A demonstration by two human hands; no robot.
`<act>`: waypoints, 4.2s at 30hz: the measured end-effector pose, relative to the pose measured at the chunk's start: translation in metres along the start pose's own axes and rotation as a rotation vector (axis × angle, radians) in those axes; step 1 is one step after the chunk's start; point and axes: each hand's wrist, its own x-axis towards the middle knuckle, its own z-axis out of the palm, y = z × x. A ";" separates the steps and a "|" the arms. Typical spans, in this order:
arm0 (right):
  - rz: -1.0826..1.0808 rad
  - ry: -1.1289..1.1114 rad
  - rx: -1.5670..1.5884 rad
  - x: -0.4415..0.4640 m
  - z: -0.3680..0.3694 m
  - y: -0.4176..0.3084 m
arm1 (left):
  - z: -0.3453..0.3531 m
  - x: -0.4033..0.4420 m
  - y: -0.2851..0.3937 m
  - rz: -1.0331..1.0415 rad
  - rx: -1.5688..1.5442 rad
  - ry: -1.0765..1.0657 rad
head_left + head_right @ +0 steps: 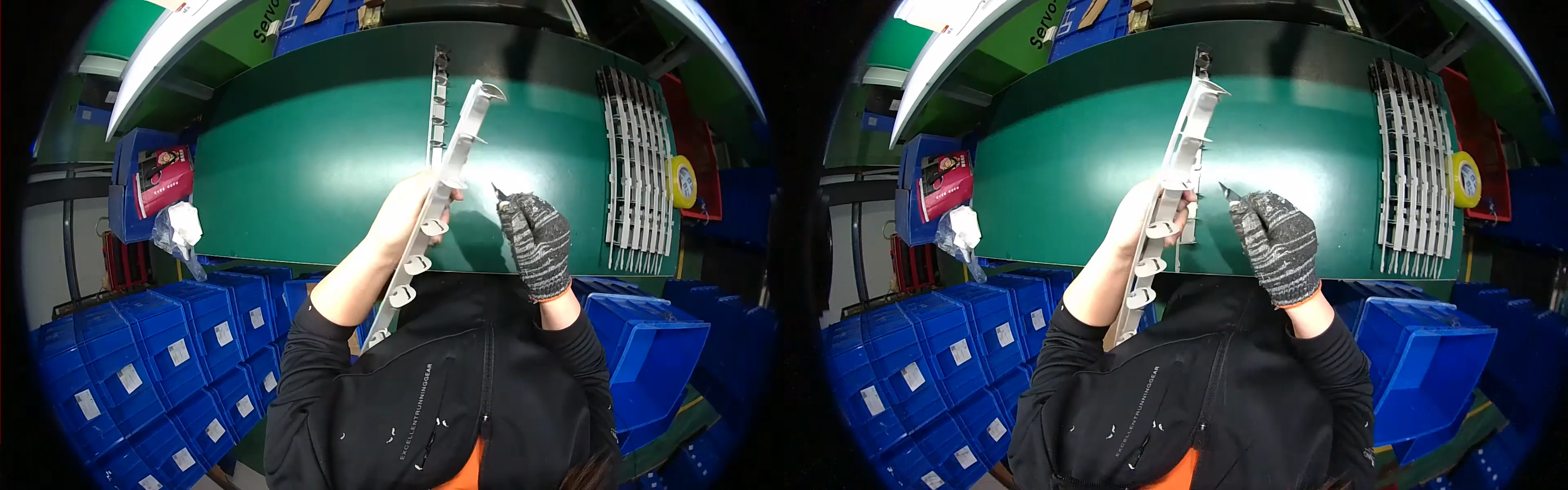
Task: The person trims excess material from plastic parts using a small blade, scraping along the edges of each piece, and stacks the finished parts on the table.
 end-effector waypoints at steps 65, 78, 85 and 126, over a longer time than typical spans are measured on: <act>-0.131 -0.422 0.168 0.005 0.003 0.013 | 0.010 0.012 -0.016 0.751 0.813 0.216; 0.491 0.032 0.611 0.004 0.017 0.009 | -0.016 0.025 -0.037 0.139 0.191 -0.112; 0.381 0.032 0.427 0.014 0.008 0.007 | 0.018 0.007 -0.006 0.864 0.952 0.282; -0.171 -0.158 -0.083 -0.002 0.001 0.021 | -0.002 -0.013 -0.043 0.021 -0.473 -0.136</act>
